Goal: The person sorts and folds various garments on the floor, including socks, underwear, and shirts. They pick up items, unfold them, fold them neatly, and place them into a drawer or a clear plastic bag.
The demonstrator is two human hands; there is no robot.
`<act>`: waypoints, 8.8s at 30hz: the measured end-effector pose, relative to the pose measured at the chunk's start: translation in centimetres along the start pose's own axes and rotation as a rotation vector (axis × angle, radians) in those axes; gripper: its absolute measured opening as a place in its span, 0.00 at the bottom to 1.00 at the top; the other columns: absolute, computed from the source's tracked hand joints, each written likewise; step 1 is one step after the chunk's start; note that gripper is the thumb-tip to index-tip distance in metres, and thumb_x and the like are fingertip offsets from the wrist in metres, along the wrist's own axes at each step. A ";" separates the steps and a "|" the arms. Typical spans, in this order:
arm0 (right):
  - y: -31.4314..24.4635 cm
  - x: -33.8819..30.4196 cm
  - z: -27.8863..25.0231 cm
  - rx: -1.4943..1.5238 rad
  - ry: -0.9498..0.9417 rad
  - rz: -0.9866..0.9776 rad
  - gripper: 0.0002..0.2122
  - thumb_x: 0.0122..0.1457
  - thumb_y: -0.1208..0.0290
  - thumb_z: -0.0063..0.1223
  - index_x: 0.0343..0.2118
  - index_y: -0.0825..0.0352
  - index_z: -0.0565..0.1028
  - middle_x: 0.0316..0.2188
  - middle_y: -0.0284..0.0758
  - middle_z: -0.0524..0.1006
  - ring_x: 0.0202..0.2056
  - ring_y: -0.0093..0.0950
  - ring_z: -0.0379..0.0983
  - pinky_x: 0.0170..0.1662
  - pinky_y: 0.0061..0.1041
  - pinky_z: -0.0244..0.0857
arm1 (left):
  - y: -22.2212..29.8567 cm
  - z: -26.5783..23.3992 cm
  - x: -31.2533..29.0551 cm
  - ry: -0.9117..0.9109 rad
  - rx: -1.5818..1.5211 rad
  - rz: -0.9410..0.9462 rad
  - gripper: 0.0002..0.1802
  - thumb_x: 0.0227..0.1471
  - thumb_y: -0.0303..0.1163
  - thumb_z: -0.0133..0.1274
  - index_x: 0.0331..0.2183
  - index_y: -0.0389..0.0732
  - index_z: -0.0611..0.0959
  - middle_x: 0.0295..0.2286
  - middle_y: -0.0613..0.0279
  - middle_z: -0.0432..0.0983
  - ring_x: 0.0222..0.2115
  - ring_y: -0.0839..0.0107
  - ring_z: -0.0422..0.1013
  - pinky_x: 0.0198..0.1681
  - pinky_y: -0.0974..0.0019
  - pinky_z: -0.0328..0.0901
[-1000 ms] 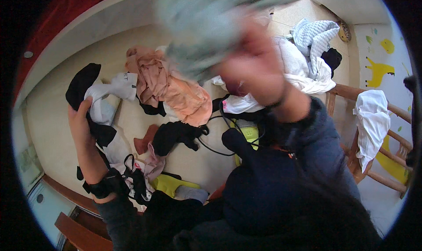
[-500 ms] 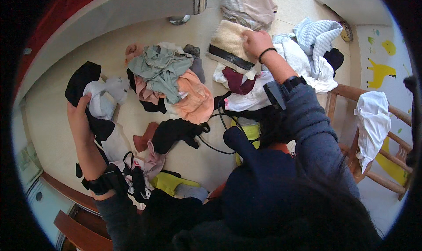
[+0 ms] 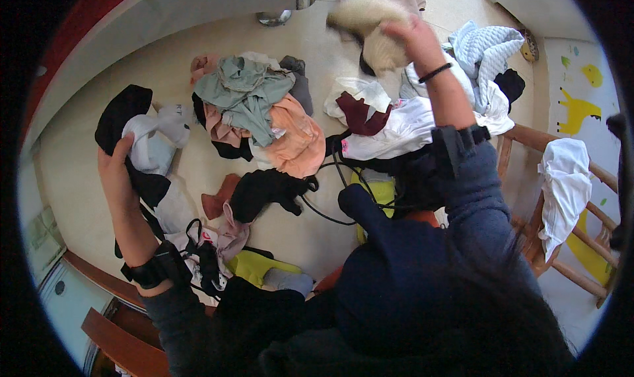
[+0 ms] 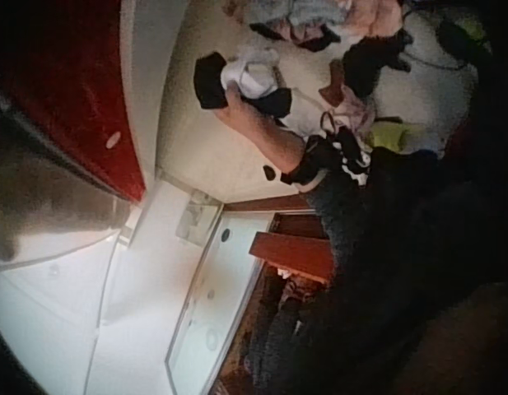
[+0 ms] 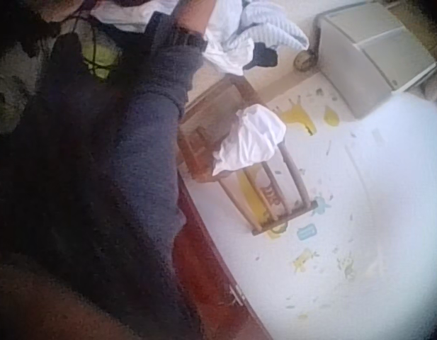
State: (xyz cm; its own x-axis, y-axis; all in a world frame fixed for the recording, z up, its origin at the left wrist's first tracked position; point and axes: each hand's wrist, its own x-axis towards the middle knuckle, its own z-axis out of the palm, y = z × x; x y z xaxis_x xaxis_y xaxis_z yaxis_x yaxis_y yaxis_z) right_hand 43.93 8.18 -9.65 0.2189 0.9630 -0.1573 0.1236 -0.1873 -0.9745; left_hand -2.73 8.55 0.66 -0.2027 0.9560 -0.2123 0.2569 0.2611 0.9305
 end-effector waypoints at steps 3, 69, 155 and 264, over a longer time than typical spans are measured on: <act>-5.6 -0.8 -1.3 0.316 0.005 -0.060 0.17 0.49 0.67 0.53 0.41 0.70 0.70 0.35 0.37 0.75 0.34 0.28 0.73 0.37 0.24 0.68 | 0.1 -0.3 0.3 0.002 -0.001 -0.032 0.22 0.43 0.29 0.51 0.43 0.35 0.72 0.37 0.60 0.71 0.37 0.69 0.68 0.42 0.69 0.61; -5.0 -9.0 3.3 0.886 -0.577 0.218 0.21 0.51 0.68 0.48 0.47 0.72 0.63 0.40 0.39 0.71 0.41 0.27 0.70 0.45 0.23 0.63 | 1.0 1.3 -0.8 -0.134 -0.126 -0.031 0.23 0.43 0.27 0.51 0.44 0.35 0.71 0.38 0.60 0.72 0.37 0.71 0.68 0.42 0.71 0.60; 5.4 -5.4 -0.7 -1.215 0.082 -0.091 0.22 0.42 0.72 0.56 0.44 0.66 0.68 0.35 0.43 0.71 0.40 0.39 0.67 0.44 0.32 0.62 | 4.5 -0.4 -1.8 -0.106 -0.447 0.069 0.20 0.49 0.28 0.48 0.42 0.23 0.70 0.36 0.48 0.72 0.34 0.65 0.72 0.39 0.66 0.68; 0.6 -9.0 6.7 0.187 -0.836 0.175 0.21 0.50 0.67 0.55 0.47 0.67 0.65 0.34 0.34 0.74 0.35 0.20 0.70 0.39 0.19 0.64 | -0.7 10.5 1.9 -0.233 0.403 0.317 0.31 0.46 0.43 0.53 0.50 0.40 0.66 0.46 0.49 0.64 0.47 0.57 0.62 0.49 0.61 0.57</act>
State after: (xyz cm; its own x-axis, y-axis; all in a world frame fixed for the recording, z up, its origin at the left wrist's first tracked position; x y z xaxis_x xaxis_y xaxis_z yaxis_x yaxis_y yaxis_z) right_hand 35.58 0.70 -9.87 -0.5707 0.7638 -0.3016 -0.0220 -0.3814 -0.9241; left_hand 6.64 11.61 -3.53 0.1458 0.9884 -0.0433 0.6213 -0.0574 0.7815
